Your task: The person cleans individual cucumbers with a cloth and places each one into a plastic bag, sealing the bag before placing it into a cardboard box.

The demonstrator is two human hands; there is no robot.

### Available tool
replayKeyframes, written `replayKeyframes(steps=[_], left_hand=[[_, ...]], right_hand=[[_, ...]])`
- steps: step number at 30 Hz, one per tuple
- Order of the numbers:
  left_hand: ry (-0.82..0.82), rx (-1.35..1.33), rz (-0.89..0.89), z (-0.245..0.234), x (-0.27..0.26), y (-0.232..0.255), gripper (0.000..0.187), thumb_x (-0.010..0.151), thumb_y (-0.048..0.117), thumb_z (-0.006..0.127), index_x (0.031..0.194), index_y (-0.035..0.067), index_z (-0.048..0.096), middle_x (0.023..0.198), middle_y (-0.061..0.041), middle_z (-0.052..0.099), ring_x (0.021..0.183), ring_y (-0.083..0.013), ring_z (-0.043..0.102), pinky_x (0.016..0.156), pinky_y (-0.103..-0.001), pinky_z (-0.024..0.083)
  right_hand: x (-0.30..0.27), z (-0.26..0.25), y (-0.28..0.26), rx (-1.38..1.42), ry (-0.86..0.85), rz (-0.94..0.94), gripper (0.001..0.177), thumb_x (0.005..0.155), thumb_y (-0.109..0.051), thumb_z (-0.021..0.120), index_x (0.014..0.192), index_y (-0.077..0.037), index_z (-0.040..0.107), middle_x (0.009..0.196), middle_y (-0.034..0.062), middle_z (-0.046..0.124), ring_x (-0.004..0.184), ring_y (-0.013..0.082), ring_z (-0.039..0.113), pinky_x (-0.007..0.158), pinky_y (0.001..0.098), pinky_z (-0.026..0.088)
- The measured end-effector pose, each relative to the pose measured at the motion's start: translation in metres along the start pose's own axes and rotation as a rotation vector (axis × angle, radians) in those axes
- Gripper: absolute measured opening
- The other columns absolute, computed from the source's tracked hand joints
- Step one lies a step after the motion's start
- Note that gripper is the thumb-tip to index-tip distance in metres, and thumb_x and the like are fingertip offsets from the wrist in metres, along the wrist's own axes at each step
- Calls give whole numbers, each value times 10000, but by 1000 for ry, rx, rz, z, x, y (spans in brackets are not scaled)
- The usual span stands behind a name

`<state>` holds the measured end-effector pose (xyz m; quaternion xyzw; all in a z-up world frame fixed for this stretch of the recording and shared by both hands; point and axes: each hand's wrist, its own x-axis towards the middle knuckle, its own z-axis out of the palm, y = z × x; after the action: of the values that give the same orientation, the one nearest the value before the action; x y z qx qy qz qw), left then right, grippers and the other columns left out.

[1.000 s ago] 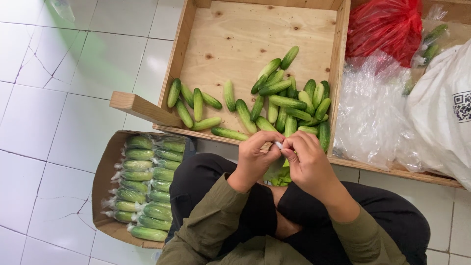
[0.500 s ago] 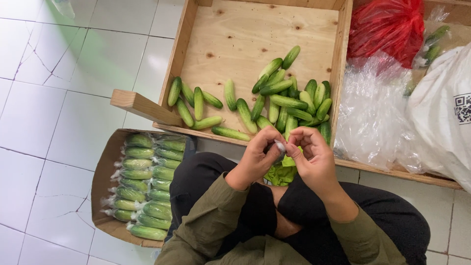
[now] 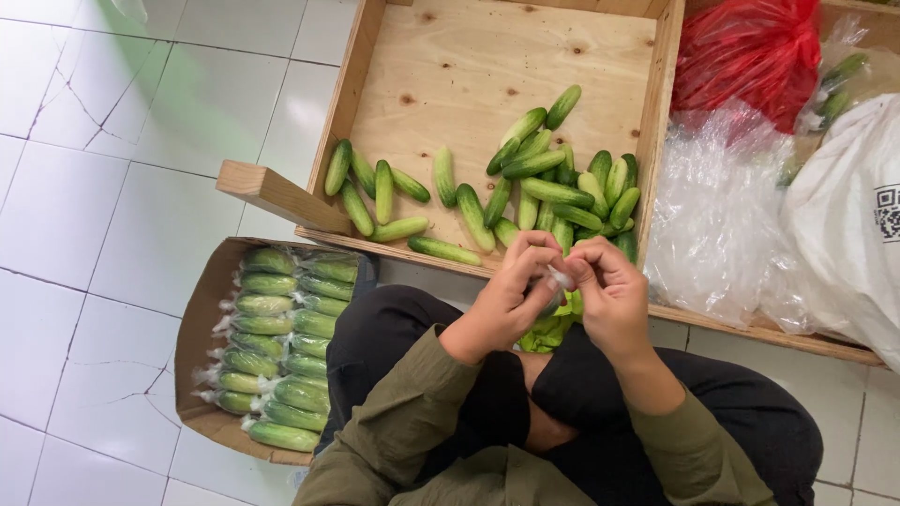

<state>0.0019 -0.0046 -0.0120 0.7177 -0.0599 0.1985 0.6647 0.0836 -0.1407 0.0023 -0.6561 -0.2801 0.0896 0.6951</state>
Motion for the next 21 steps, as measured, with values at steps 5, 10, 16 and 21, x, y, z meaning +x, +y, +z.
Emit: replayKeyframes(steps=[5, 10, 16, 21], left_hand=[[-38, 57, -166, 8, 4, 16, 199, 1047, 162, 533, 1243, 146, 561, 1111, -130, 626, 1053, -385, 660, 901, -459, 498], [-11, -148, -256, 7, -5, 2, 219, 1069, 98, 474, 1275, 115, 546, 975, -97, 723, 833, -193, 744, 815, -374, 571], [56, -178, -193, 3, -9, -2, 191, 1072, 45, 457, 1232, 48, 561, 924, -98, 722, 796, -191, 738, 771, -357, 570], [49, -62, -286, 11, -11, -6, 210, 1059, 84, 490, 1241, 95, 592, 925, -54, 740, 802, -193, 751, 774, -361, 558]], right_hand=[[6, -8, -9, -47, 72, -86, 249, 1070, -86, 620, 863, 51, 638, 740, 101, 534, 717, 152, 541, 718, 301, 496], [8, -12, -2, -110, 55, -130, 239, 1060, -59, 648, 838, 31, 643, 755, 109, 554, 702, 176, 554, 719, 306, 477], [3, -15, -14, -80, 14, -152, 120, 1023, -6, 653, 978, 100, 686, 864, 162, 605, 721, 186, 607, 731, 325, 500], [-2, -14, -31, -88, -1, -221, 158, 1016, -82, 655, 957, 51, 717, 789, 126, 589, 740, 182, 552, 761, 357, 487]])
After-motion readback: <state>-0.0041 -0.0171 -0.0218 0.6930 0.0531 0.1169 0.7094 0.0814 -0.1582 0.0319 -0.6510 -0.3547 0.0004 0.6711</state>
